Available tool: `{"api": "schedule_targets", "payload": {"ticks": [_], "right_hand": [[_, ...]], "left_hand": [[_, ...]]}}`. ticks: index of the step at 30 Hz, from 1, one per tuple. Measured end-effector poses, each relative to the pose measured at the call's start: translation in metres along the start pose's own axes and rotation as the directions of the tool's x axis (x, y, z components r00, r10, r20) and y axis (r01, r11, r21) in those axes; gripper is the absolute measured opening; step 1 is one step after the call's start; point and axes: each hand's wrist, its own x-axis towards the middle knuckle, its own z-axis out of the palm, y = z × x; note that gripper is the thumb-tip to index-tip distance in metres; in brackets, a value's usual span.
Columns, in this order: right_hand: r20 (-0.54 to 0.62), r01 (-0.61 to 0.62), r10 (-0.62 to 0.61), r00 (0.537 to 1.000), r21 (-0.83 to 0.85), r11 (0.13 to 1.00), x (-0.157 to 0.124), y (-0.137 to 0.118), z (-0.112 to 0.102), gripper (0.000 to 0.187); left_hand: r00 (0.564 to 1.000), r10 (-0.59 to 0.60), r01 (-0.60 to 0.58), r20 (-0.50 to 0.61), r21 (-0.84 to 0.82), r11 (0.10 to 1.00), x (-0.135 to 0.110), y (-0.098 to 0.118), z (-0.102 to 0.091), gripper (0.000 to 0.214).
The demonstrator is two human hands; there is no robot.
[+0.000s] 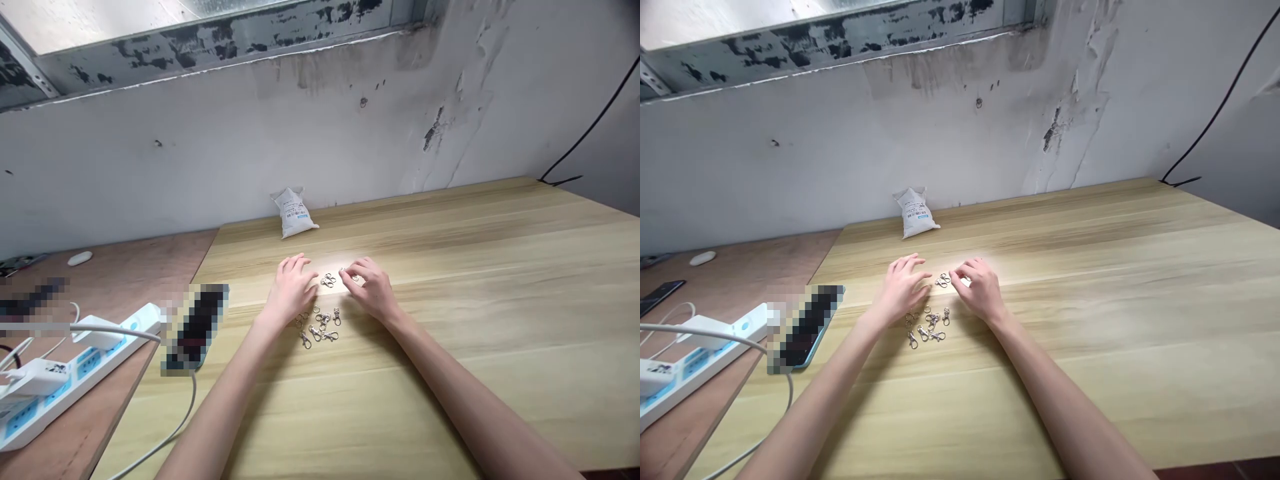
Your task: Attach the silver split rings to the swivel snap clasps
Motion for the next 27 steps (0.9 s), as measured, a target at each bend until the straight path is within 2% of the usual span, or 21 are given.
{"api": "schedule_targets", "payload": {"ticks": [2, 5, 9, 14, 17, 20, 27], "right_hand": [[-0.011, 0.005, -0.005, 1.000, -0.005, 1.000, 0.000, -0.001, 0.000, 0.025], [-0.018, 0.014, -0.014, 1.000, -0.009, 1.000, 0.000, -0.002, 0.001, 0.025], [-0.006, 0.011, -0.011, 1.000, 0.004, 1.000, -0.001, -0.003, 0.003, 0.025], [0.065, -0.010, 0.009, 0.998, 0.014, 1.000, -0.002, -0.003, 0.006, 0.023], [0.159, 0.018, -0.030, 0.987, 0.072, 0.997, -0.003, -0.006, 0.004, 0.016], [0.254, 0.051, -0.089, 0.963, 0.151, 0.987, -0.005, -0.013, 0.003, 0.014], [0.351, -0.014, -0.084, 0.933, 0.268, 0.963, -0.010, -0.024, 0.006, 0.015]], "left_hand": [[0.996, 0.092, -0.092, -0.005, 0.048, 0.995, 0.010, 0.003, 0.008, 0.014], [0.990, 0.143, -0.142, -0.008, 0.068, 0.988, 0.014, 0.002, 0.015, 0.015], [0.986, 0.163, -0.162, -0.015, 0.059, 0.985, 0.011, -0.005, 0.018, 0.017], [0.988, 0.147, -0.146, -0.038, 0.022, 0.989, 0.004, -0.007, 0.015, 0.015], [0.993, 0.087, -0.095, -0.075, -0.107, 0.990, -0.003, -0.002, 0.010, 0.015], [0.999, 0.012, -0.023, -0.041, -0.276, 0.961, -0.011, 0.003, 0.002, 0.014], [0.991, -0.112, 0.135, 0.077, -0.610, 0.781, -0.024, 0.008, -0.007, 0.014]]}}
